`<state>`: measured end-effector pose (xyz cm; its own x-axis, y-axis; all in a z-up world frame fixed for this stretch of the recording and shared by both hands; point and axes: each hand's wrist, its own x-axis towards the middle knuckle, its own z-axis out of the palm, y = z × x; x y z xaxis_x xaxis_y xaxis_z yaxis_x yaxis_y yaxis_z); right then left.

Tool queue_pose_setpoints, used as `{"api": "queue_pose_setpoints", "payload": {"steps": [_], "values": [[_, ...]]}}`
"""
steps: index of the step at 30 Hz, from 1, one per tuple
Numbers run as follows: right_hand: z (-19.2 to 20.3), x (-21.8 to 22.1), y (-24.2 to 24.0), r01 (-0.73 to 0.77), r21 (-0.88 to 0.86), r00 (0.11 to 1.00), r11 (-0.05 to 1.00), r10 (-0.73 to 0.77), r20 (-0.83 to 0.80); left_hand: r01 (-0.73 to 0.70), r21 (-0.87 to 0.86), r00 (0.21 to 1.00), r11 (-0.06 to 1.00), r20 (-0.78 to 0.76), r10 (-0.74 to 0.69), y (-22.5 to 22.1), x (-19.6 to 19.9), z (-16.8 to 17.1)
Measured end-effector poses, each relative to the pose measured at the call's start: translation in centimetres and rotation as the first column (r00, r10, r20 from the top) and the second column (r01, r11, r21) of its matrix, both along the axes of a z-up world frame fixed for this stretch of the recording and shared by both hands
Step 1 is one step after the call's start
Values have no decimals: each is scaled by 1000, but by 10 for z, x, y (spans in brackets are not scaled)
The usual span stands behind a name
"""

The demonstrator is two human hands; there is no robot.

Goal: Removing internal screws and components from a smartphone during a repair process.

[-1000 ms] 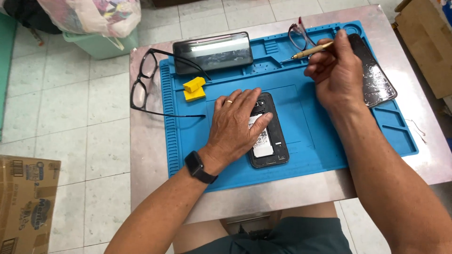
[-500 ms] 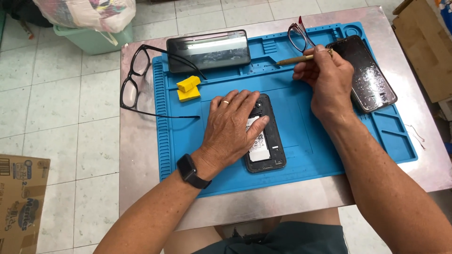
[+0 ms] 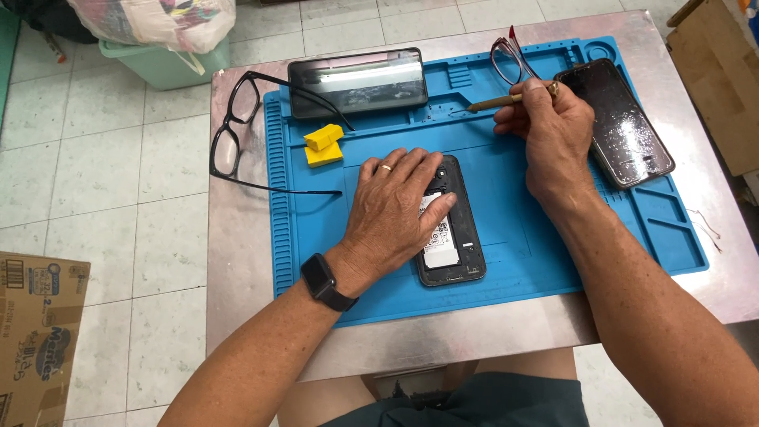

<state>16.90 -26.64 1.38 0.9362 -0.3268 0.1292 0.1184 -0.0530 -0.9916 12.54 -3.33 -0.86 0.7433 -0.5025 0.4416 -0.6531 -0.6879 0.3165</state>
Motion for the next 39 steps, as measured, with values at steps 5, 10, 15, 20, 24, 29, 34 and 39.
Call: {"api": "queue_pose_setpoints", "payload": {"steps": [5, 10, 15, 20, 24, 29, 34, 39], "values": [[1, -1, 1, -21, -1, 999, 1000, 21, 28, -1, -11, 1000, 1000, 16, 1, 1, 0, -1], [9, -3, 1, 16, 78, 999, 997, -13, -48, -30, -196, 992, 980, -130, 4, 2, 3, 4], [15, -3, 0, 43, 208, 996, 977, -26, -84, -37, -239, 994, 970, -110, 11, 3, 8, -1], [11, -9, 0, 49, 301, 994, 952, -17, -108, -47, -256, 996, 966, -87, 26, 5, 9, -6], [18, -16, 4, -73, 290, 988, 954, 109, -111, -87, -379, 989, 921, -142, 35, 6, 13, -5], [13, -14, 6, -155, 374, 970, 914, 213, -120, -98, -464, 991, 880, -129, 42, 3, 14, -2], [21, -19, 14, -172, 345, 955, 923, 242, -171, -82, -518, 988, 851, -152, 2, 4, 16, -3], [20, -18, 15, -180, 341, 955, 923, 247, -166, -60, -515, 989, 855, -147, -19, 5, 14, 0]]}}
